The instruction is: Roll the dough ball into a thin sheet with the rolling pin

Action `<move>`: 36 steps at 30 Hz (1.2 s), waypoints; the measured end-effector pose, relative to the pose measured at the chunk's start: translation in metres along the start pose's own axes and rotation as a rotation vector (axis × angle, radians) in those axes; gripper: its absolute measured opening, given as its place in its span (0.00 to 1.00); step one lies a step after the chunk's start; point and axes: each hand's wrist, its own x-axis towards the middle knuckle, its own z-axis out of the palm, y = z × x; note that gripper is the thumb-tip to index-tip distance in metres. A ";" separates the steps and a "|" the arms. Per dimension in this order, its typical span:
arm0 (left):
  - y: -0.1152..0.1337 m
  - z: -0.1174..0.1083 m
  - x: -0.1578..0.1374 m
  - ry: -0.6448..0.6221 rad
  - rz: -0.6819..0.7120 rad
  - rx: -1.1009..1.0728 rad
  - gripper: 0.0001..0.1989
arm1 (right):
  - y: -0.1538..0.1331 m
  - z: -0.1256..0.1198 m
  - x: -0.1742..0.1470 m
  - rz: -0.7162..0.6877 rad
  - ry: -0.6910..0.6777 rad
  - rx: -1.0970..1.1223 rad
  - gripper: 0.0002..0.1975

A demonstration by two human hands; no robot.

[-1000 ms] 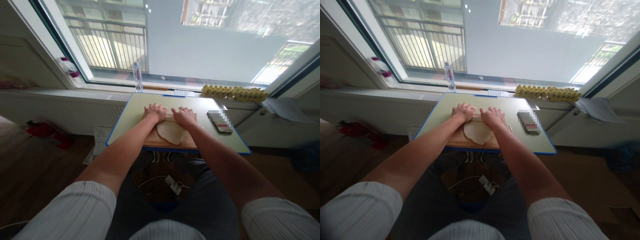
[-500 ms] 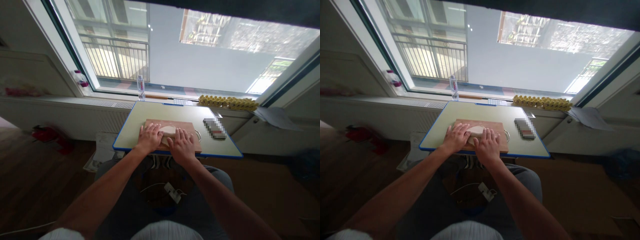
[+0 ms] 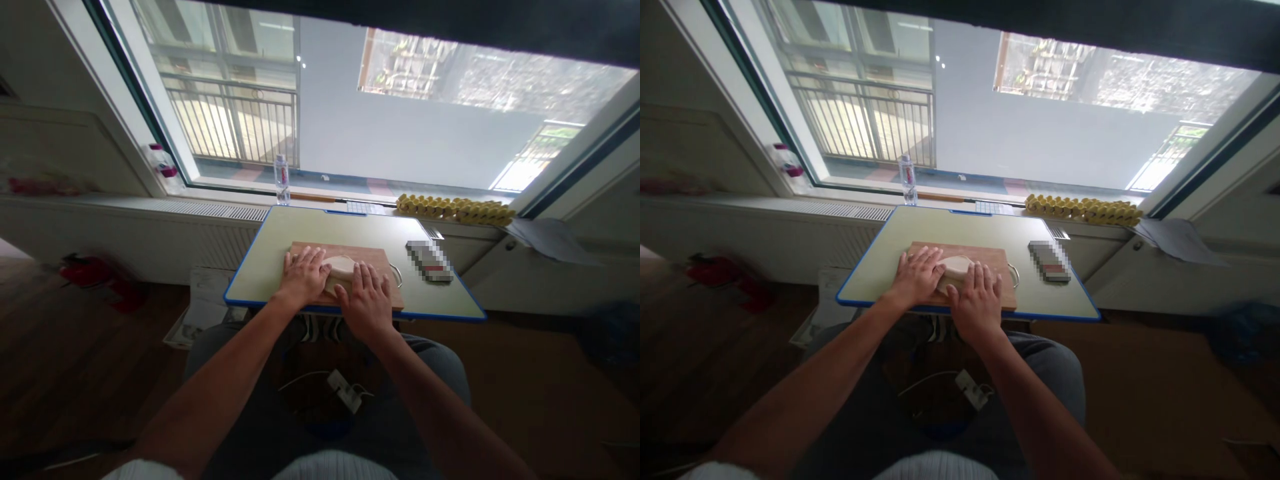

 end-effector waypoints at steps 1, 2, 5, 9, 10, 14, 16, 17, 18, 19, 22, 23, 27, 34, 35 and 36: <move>0.000 0.001 0.006 -0.013 0.000 -0.001 0.31 | 0.002 0.001 0.007 0.010 -0.006 -0.002 0.35; 0.000 0.003 0.012 -0.029 -0.004 -0.001 0.31 | 0.004 0.001 0.013 0.022 -0.017 -0.002 0.35; 0.002 0.004 0.031 -0.074 -0.013 0.000 0.31 | 0.008 -0.004 0.032 0.054 -0.070 -0.009 0.34; 0.005 0.003 0.052 -0.104 -0.012 0.025 0.31 | 0.012 -0.015 0.051 0.051 -0.146 -0.030 0.35; 0.006 0.002 0.055 -0.106 -0.013 0.031 0.31 | 0.013 -0.017 0.054 0.046 -0.158 -0.031 0.35; 0.006 0.002 0.050 -0.078 -0.004 0.019 0.30 | 0.012 -0.016 0.050 0.044 -0.136 -0.018 0.34; 0.005 0.002 0.037 -0.039 -0.001 -0.001 0.30 | 0.008 -0.013 0.037 0.044 -0.106 -0.002 0.34; 0.005 0.003 0.028 -0.018 -0.003 -0.008 0.29 | 0.006 -0.011 0.028 0.038 -0.090 0.006 0.34; 0.005 0.003 0.018 0.000 -0.008 -0.011 0.29 | 0.004 -0.010 0.018 0.025 -0.074 0.013 0.34; 0.005 0.002 0.008 0.016 -0.017 -0.011 0.28 | 0.001 -0.010 0.008 0.007 -0.056 0.017 0.34; 0.008 0.000 -0.021 0.074 -0.053 -0.014 0.27 | -0.008 -0.013 -0.023 -0.056 -0.014 0.037 0.33; 0.008 -0.002 -0.029 0.086 -0.062 -0.017 0.27 | -0.010 -0.015 -0.030 -0.066 -0.011 0.046 0.33; 0.010 -0.007 -0.044 0.083 -0.070 -0.023 0.27 | -0.013 -0.021 -0.042 -0.078 -0.011 0.074 0.32; 0.009 -0.008 -0.045 0.088 -0.058 -0.007 0.26 | -0.011 -0.023 -0.041 -0.080 0.000 0.106 0.29; 0.009 -0.007 -0.046 0.097 -0.053 0.001 0.26 | -0.010 -0.024 -0.041 -0.082 0.009 0.118 0.28; 0.008 -0.006 -0.047 0.106 -0.049 0.007 0.26 | -0.008 -0.024 -0.041 -0.084 0.018 0.134 0.28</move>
